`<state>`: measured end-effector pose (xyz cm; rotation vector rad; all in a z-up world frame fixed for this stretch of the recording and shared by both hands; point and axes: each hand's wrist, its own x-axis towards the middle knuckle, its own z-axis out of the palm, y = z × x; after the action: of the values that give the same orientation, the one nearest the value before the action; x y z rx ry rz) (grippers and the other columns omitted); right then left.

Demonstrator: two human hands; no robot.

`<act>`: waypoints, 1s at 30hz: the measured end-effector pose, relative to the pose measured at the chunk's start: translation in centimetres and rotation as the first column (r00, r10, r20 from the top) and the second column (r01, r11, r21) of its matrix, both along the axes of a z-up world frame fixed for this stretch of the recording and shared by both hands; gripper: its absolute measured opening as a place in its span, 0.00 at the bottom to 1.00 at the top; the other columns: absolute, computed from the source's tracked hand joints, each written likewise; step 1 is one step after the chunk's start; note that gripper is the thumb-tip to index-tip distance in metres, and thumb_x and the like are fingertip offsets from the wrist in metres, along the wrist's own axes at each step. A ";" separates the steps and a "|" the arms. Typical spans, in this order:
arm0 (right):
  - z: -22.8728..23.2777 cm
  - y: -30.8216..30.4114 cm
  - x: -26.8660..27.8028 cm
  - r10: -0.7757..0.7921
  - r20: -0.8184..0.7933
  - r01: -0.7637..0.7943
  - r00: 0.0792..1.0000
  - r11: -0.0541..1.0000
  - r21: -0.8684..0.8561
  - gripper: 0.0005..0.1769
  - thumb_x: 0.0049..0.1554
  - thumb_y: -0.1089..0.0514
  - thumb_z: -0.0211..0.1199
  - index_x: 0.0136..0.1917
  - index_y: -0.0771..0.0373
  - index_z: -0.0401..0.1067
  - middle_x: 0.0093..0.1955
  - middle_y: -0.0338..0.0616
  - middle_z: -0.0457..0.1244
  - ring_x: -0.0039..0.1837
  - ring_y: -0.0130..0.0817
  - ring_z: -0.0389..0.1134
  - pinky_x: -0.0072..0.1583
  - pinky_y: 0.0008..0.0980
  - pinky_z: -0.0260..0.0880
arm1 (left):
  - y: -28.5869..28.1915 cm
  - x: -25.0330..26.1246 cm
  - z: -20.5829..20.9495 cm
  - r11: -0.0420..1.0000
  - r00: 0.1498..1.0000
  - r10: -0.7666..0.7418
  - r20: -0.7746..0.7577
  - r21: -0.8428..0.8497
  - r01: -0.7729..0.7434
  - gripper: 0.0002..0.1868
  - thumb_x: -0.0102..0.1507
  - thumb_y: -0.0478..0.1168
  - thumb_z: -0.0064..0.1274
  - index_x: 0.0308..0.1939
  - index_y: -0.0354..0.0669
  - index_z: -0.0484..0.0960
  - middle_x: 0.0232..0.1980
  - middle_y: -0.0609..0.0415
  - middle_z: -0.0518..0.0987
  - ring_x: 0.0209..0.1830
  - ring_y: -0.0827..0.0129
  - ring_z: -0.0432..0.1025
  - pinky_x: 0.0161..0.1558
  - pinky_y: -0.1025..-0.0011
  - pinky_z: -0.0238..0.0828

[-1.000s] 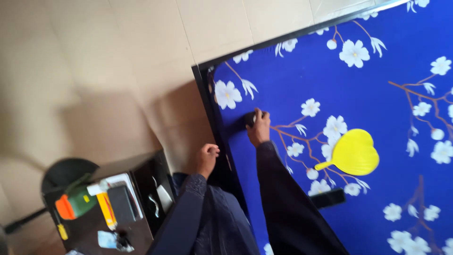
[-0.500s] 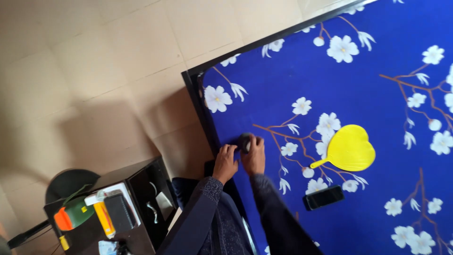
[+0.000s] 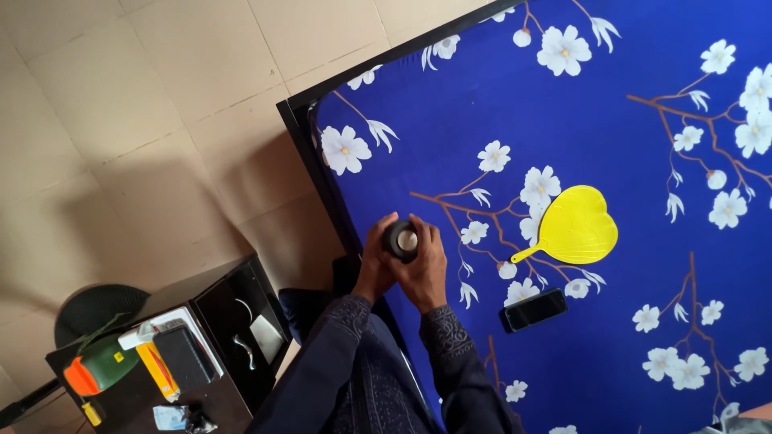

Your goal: The person organizes items on a small black table and a blue floral cabinet. They open a drawer, place a white cable inside, and close it. They then move a notebook, a plastic bag, a screwdriver, and a charger onto the table. They inspect a green and orange speaker and a black cylindrical speaker, placing them on the table. Finally, they pick up a yellow fan and a red-capped bottle, then open the drawer again.

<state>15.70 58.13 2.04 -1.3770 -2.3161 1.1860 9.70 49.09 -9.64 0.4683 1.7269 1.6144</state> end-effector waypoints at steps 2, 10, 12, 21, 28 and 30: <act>-0.1 0.6 -0.4 0.014 -0.016 -0.014 1.000 1.000 -0.017 0.46 0.39 0.49 0.77 0.70 0.52 0.65 0.59 0.46 0.62 0.62 0.56 0.68 0.58 0.56 0.74 | 0.4 -1.0 0.1 0.998 1.000 -0.020 -0.017 -0.057 0.019 0.42 0.51 0.41 0.71 0.69 0.48 0.73 0.67 0.44 0.71 0.72 0.50 0.63 0.73 0.59 0.55; 1.6 0.5 -2.4 -0.138 -0.156 0.119 0.978 0.985 -0.122 0.44 0.38 0.45 0.84 0.65 0.56 0.70 0.54 0.46 0.65 0.54 0.49 0.73 0.54 0.42 0.77 | -1.4 -3.7 -1.3 0.985 0.821 -0.136 0.554 0.167 0.050 0.45 0.51 0.33 0.71 0.71 0.45 0.69 0.64 0.45 0.74 0.62 0.55 0.70 0.61 0.52 0.70; 2.2 0.1 -2.9 -0.164 -0.220 0.138 0.962 0.982 -0.129 0.44 0.38 0.46 0.85 0.64 0.58 0.71 0.54 0.47 0.66 0.53 0.48 0.73 0.52 0.40 0.78 | -2.2 -5.1 1.4 0.949 0.767 -0.197 0.610 0.316 -0.007 0.42 0.57 0.28 0.65 0.73 0.38 0.64 0.60 0.46 0.74 0.55 0.63 0.71 0.56 0.58 0.74; 4.9 -3.0 -4.3 -0.198 -0.302 0.145 0.933 0.971 -0.188 0.43 0.46 0.45 0.81 0.66 0.67 0.65 0.60 0.56 0.62 0.59 0.57 0.71 0.57 0.43 0.77 | 0.3 -7.5 5.2 0.972 0.493 0.150 0.857 -0.037 -0.232 0.20 0.71 0.52 0.45 0.57 0.41 0.77 0.56 0.47 0.83 0.48 0.65 0.80 0.50 0.68 0.78; 4.2 -0.1 -4.1 -0.118 -0.254 0.024 0.960 0.939 -0.344 0.37 0.51 0.42 0.77 0.59 0.68 0.62 0.54 0.59 0.60 0.59 0.63 0.70 0.57 0.51 0.76 | 1.1 -8.4 4.5 0.983 0.697 0.162 0.699 -0.051 -0.177 0.20 0.69 0.47 0.47 0.53 0.32 0.81 0.51 0.38 0.84 0.42 0.62 0.81 0.44 0.70 0.79; 5.0 1.0 -4.5 -0.085 -0.192 -0.007 0.978 0.899 -0.437 0.42 0.48 0.43 0.78 0.65 0.68 0.64 0.54 0.60 0.60 0.56 0.63 0.71 0.57 0.51 0.76 | 1.5 -8.8 5.8 0.983 0.721 0.177 0.670 -0.078 -0.169 0.18 0.67 0.44 0.49 0.51 0.32 0.83 0.48 0.35 0.84 0.45 0.59 0.80 0.52 0.66 0.77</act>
<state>11.19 59.13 7.07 -1.3368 -1.9416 1.8225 0.91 50.56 -3.85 -0.2937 1.2281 1.6217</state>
